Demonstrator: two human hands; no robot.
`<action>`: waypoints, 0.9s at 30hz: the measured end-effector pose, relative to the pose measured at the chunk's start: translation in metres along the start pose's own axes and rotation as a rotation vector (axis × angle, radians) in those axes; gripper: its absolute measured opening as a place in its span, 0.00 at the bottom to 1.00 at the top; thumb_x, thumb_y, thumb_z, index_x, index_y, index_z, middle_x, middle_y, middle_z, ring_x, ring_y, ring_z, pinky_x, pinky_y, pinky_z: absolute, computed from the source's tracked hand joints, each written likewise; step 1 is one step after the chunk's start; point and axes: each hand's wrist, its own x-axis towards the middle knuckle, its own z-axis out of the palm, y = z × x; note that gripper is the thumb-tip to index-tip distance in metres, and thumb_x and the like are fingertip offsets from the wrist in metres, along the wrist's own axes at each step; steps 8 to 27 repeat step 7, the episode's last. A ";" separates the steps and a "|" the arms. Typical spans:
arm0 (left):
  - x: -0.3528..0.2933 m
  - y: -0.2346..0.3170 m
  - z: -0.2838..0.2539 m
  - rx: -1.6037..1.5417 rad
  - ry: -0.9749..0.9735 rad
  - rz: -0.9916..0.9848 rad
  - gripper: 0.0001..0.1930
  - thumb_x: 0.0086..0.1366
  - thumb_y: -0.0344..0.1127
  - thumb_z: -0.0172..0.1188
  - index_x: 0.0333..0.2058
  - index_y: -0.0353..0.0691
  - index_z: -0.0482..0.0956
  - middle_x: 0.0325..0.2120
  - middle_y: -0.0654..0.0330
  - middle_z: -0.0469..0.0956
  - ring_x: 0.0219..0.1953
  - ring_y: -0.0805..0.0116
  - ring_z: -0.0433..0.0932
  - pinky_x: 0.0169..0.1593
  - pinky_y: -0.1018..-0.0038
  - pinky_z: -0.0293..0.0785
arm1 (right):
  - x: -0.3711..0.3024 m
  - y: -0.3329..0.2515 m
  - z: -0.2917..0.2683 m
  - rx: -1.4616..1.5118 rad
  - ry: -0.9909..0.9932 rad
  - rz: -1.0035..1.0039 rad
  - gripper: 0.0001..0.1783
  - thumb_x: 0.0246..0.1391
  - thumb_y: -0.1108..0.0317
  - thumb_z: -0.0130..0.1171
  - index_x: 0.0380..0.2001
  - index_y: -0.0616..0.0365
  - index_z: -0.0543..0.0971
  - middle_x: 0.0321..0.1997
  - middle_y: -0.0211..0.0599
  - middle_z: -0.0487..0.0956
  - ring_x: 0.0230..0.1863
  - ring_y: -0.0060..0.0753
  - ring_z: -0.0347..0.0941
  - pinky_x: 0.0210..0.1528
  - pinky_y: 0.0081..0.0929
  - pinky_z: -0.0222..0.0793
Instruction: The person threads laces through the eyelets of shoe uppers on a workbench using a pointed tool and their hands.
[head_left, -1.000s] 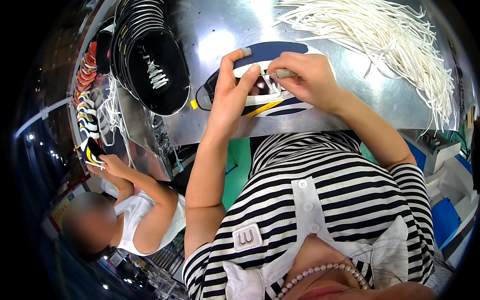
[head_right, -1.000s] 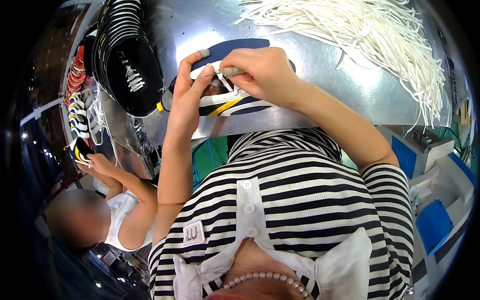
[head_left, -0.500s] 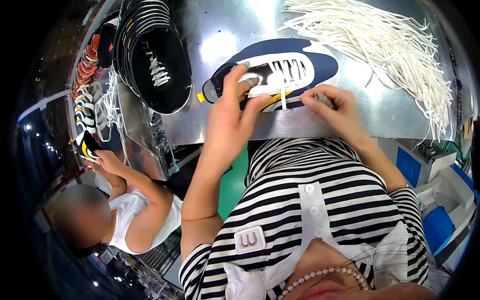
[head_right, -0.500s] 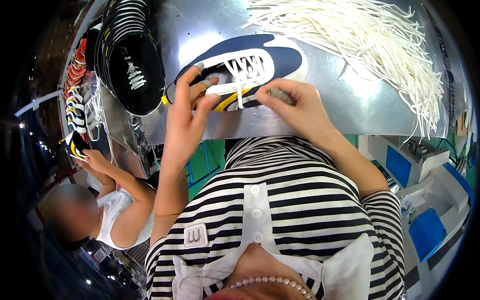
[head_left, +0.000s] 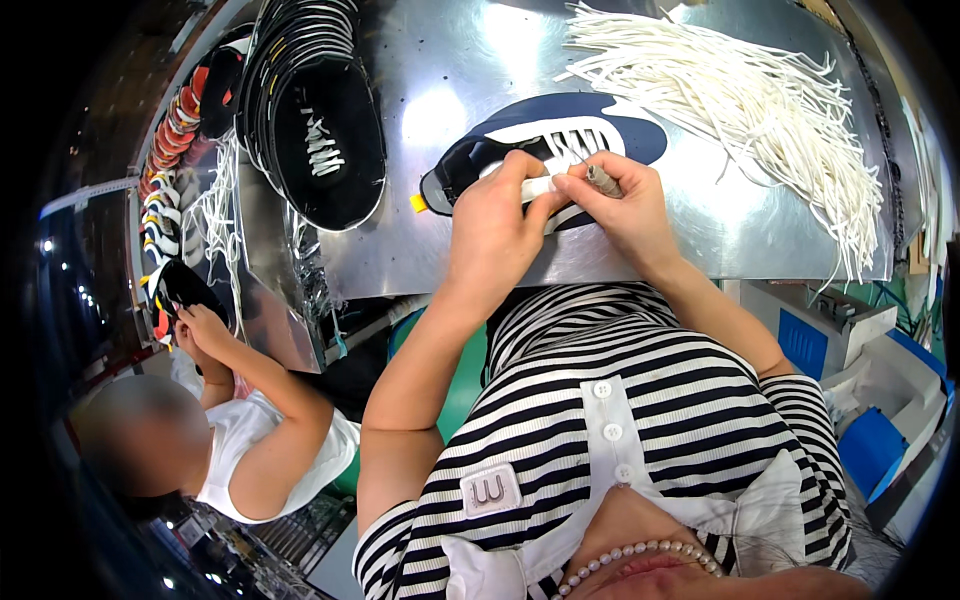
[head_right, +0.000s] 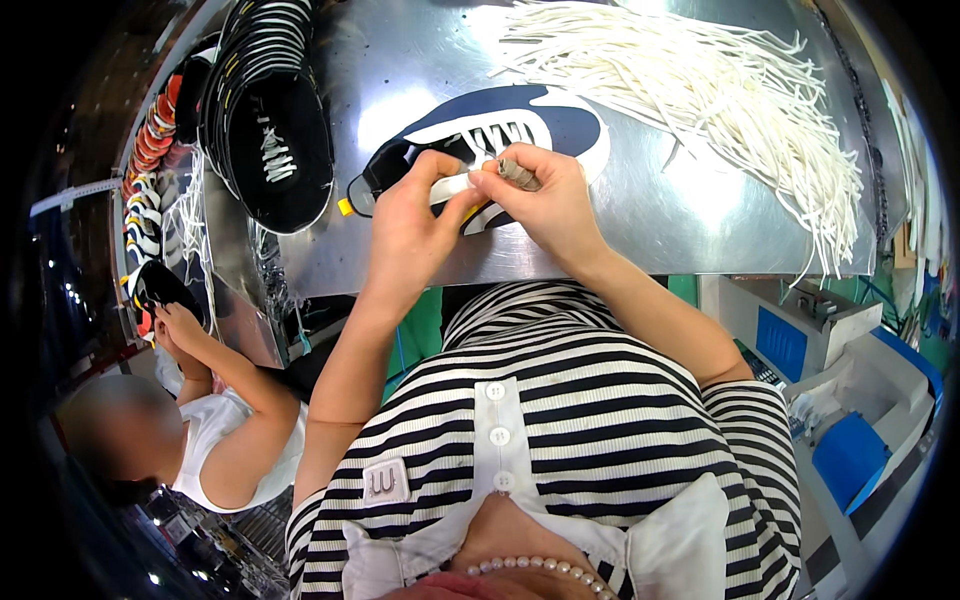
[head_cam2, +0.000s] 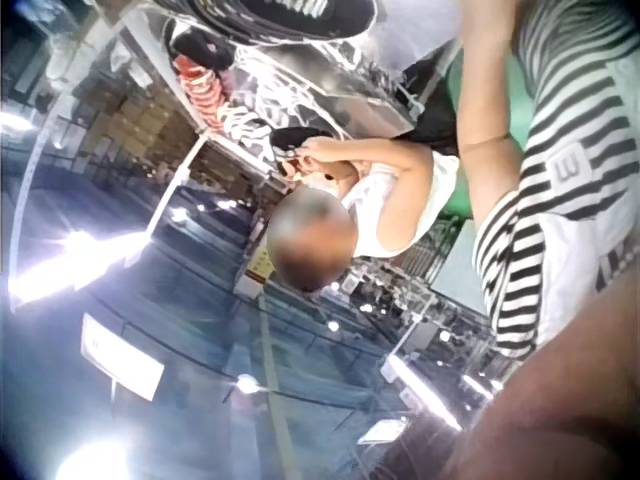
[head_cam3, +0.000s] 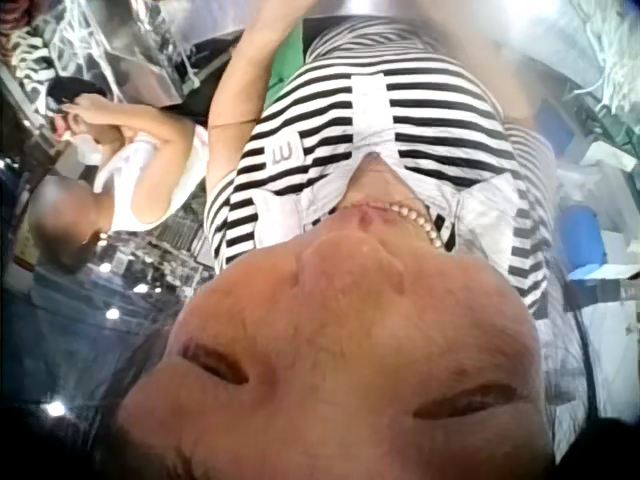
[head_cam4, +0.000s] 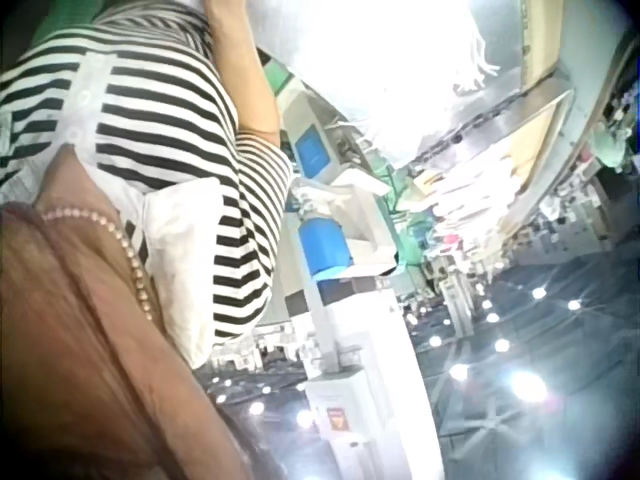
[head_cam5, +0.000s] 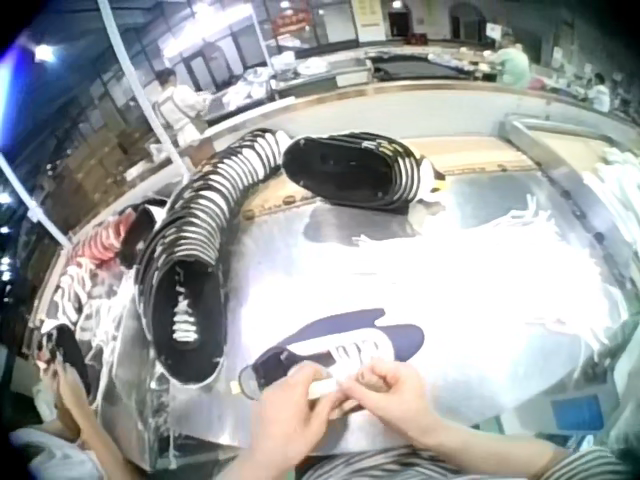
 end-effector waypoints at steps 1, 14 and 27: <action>0.001 0.001 0.001 0.002 0.006 0.000 0.11 0.59 0.33 0.63 0.35 0.35 0.73 0.24 0.48 0.77 0.28 0.49 0.78 0.32 0.60 0.71 | 0.000 0.001 0.000 0.000 -0.005 -0.004 0.07 0.53 0.70 0.65 0.29 0.62 0.80 0.24 0.21 0.76 0.27 0.09 0.65 0.28 0.12 0.60; 0.002 0.000 0.001 0.121 0.016 0.008 0.12 0.60 0.36 0.63 0.37 0.38 0.72 0.28 0.49 0.81 0.26 0.54 0.81 0.29 0.66 0.73 | -0.014 -0.021 -0.026 -0.268 -0.160 0.076 0.14 0.60 0.69 0.57 0.48 0.58 0.73 0.30 0.34 0.80 0.31 0.19 0.74 0.37 0.15 0.69; 0.002 0.000 0.001 0.121 0.016 0.008 0.12 0.60 0.36 0.63 0.37 0.38 0.72 0.28 0.49 0.81 0.26 0.54 0.81 0.29 0.66 0.73 | -0.014 -0.021 -0.026 -0.268 -0.160 0.076 0.14 0.60 0.69 0.57 0.48 0.58 0.73 0.30 0.34 0.80 0.31 0.19 0.74 0.37 0.15 0.69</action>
